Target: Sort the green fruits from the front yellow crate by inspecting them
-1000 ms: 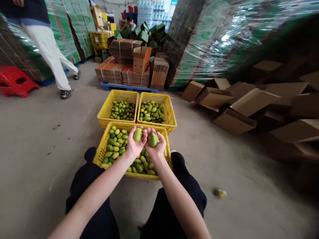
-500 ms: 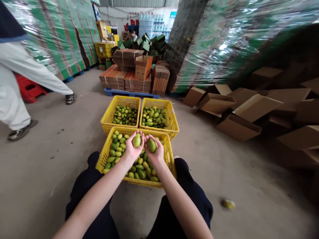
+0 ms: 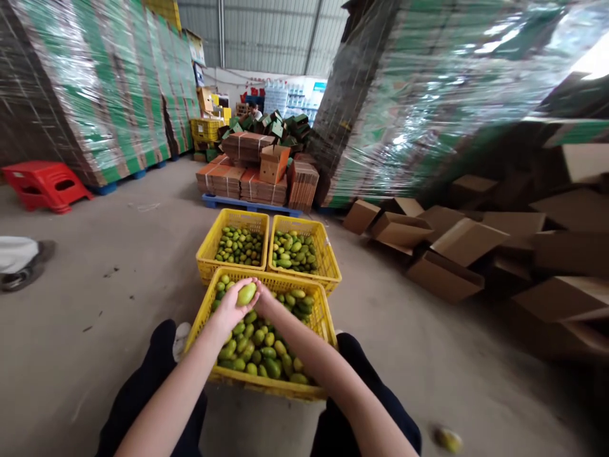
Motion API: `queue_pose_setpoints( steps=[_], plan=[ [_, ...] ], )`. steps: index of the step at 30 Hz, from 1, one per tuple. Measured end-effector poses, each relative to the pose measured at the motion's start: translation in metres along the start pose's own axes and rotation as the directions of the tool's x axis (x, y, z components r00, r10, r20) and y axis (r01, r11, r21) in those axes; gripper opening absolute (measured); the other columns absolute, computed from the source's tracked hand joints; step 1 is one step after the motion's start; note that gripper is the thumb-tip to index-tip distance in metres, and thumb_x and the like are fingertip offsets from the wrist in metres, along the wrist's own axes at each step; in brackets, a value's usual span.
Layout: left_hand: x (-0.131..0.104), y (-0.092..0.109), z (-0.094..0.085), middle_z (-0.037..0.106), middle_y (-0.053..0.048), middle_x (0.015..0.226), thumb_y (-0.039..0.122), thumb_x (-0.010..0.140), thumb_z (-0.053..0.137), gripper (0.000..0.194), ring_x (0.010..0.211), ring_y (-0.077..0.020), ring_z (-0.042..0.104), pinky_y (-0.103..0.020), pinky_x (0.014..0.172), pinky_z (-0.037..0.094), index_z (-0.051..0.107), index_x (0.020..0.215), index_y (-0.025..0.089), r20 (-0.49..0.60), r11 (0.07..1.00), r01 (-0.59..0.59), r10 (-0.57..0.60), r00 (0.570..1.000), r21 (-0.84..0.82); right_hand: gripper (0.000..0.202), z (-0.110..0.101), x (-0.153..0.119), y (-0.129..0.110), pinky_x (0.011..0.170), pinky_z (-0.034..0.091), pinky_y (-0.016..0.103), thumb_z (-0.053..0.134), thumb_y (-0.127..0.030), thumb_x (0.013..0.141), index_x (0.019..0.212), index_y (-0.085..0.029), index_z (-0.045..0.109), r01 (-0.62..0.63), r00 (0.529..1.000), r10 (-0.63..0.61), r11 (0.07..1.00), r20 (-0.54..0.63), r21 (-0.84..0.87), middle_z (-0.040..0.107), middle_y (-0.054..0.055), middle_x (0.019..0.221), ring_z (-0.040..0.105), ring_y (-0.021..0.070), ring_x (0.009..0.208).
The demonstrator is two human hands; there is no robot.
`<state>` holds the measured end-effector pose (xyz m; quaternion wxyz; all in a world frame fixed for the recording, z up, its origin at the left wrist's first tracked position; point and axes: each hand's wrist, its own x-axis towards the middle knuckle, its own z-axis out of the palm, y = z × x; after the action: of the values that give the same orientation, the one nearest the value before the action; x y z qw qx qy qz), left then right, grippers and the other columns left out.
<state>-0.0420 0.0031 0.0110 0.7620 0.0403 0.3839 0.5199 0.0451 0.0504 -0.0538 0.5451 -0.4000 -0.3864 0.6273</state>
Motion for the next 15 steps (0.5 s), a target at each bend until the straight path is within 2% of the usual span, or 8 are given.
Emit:
queue_pose_setpoints(
  steps=[2, 3, 5, 8, 10, 11, 13, 15],
  plan=[
    [0.0, 0.005, -0.006, 0.069, -0.005, 0.071, 0.008, 0.085, 0.056, 0.01, 0.057, -0.0118, 0.067, -0.017, 0.047, 0.054, 0.063, 0.082, 0.013, 0.013, 1.0, -0.009, 0.009, 1.0, 0.016, 0.036, 0.011, 0.035, -0.023, 0.082, 0.056, 0.038, 0.056, -0.039, 0.094, 0.12, -0.014, 0.057, -0.125, 0.991, 0.124, 0.992, -0.056, -0.012, 0.061, 0.008, 0.116, 0.064, 0.0187, 0.095],
    [0.0, 0.006, -0.008, 0.068, -0.004, 0.07, 0.008, 0.085, 0.056, 0.009, 0.056, -0.0114, 0.066, -0.016, 0.045, 0.051, 0.063, 0.082, 0.013, 0.013, 0.999, -0.009, 0.009, 1.0, 0.033, 0.031, 0.014, 0.044, -0.03, 0.076, 0.056, 0.035, 0.056, -0.037, 0.094, 0.117, -0.016, 0.058, -0.206, 0.975, 0.203, 0.978, -0.087, -0.017, 0.063, 0.007, 0.11, 0.064, 0.017, 0.088],
    [0.0, 0.008, -0.014, 0.067, -0.003, 0.068, 0.009, 0.085, 0.056, 0.009, 0.053, -0.0103, 0.065, -0.014, 0.041, 0.047, 0.062, 0.081, 0.014, -0.006, 0.998, -0.013, 0.013, 1.0, 0.061, 0.021, 0.012, 0.04, -0.033, 0.064, 0.055, 0.03, 0.058, -0.033, 0.091, 0.105, -0.019, 0.06, -0.325, 0.941, 0.32, 0.945, -0.11, -0.03, 0.063, 0.003, 0.092, 0.063, 0.0143, 0.072],
    [0.001, 0.008, -0.02, 0.067, -0.004, 0.072, 0.01, 0.086, 0.051, 0.012, 0.056, -0.011, 0.066, -0.014, 0.043, 0.047, 0.062, 0.082, 0.014, -0.019, 0.999, -0.026, 0.026, 0.999, 0.026, 0.012, -0.012, -0.005, -0.016, 0.057, 0.052, 0.03, 0.065, -0.025, 0.079, 0.087, -0.018, 0.06, -0.492, 0.869, 0.485, 0.868, -0.098, -0.069, 0.059, 0.0, 0.073, 0.06, 0.0147, 0.058],
    [0.004, 0.006, -0.022, 0.067, -0.007, 0.076, 0.01, 0.086, 0.044, 0.017, 0.063, -0.0142, 0.068, -0.017, 0.047, 0.051, 0.061, 0.084, 0.012, -0.01, 0.999, -0.038, 0.038, 0.999, -0.022, 0.011, -0.036, -0.039, -0.003, 0.058, 0.053, 0.034, 0.065, -0.02, 0.073, 0.081, -0.016, 0.059, -0.579, 0.814, 0.568, 0.809, -0.123, -0.099, 0.06, 0.003, 0.071, 0.062, 0.0177, 0.058],
    [0.007, 0.004, -0.023, 0.066, -0.008, 0.078, 0.009, 0.086, 0.041, 0.019, 0.065, -0.0154, 0.069, -0.019, 0.049, 0.053, 0.06, 0.085, 0.012, -0.02, 0.999, -0.044, 0.043, 0.999, -0.03, 0.009, -0.049, -0.054, 0.002, 0.058, 0.052, 0.034, 0.063, -0.02, 0.073, 0.079, -0.016, 0.058, -0.595, 0.802, 0.58, 0.797, -0.144, -0.106, 0.06, 0.003, 0.071, 0.063, 0.018, 0.058],
    [0.013, -0.005, -0.027, 0.064, -0.008, 0.078, 0.008, 0.085, 0.039, 0.02, 0.067, -0.0156, 0.068, -0.022, 0.054, 0.055, 0.058, 0.084, 0.014, -0.09, 0.999, -0.051, 0.05, 0.995, -0.005, 0.006, -0.07, -0.074, 0.007, 0.058, 0.05, 0.029, 0.06, -0.019, 0.072, 0.077, -0.017, 0.056, -0.588, 0.804, 0.562, 0.801, -0.196, -0.112, 0.06, 0.002, 0.072, 0.063, 0.0154, 0.057],
    [0.019, -0.02, -0.035, 0.061, -0.005, 0.076, 0.007, 0.084, 0.04, 0.018, 0.065, -0.0138, 0.065, -0.023, 0.058, 0.056, 0.055, 0.082, 0.016, -0.188, 0.998, -0.035, 0.043, 0.981, 0.043, 0.005, -0.083, -0.083, 0.006, 0.056, 0.047, 0.024, 0.058, -0.02, 0.073, 0.075, -0.019, 0.054, -0.556, 0.821, 0.522, 0.823, -0.23, -0.115, 0.059, 0.0, 0.071, 0.061, 0.0121, 0.055]
  ],
)
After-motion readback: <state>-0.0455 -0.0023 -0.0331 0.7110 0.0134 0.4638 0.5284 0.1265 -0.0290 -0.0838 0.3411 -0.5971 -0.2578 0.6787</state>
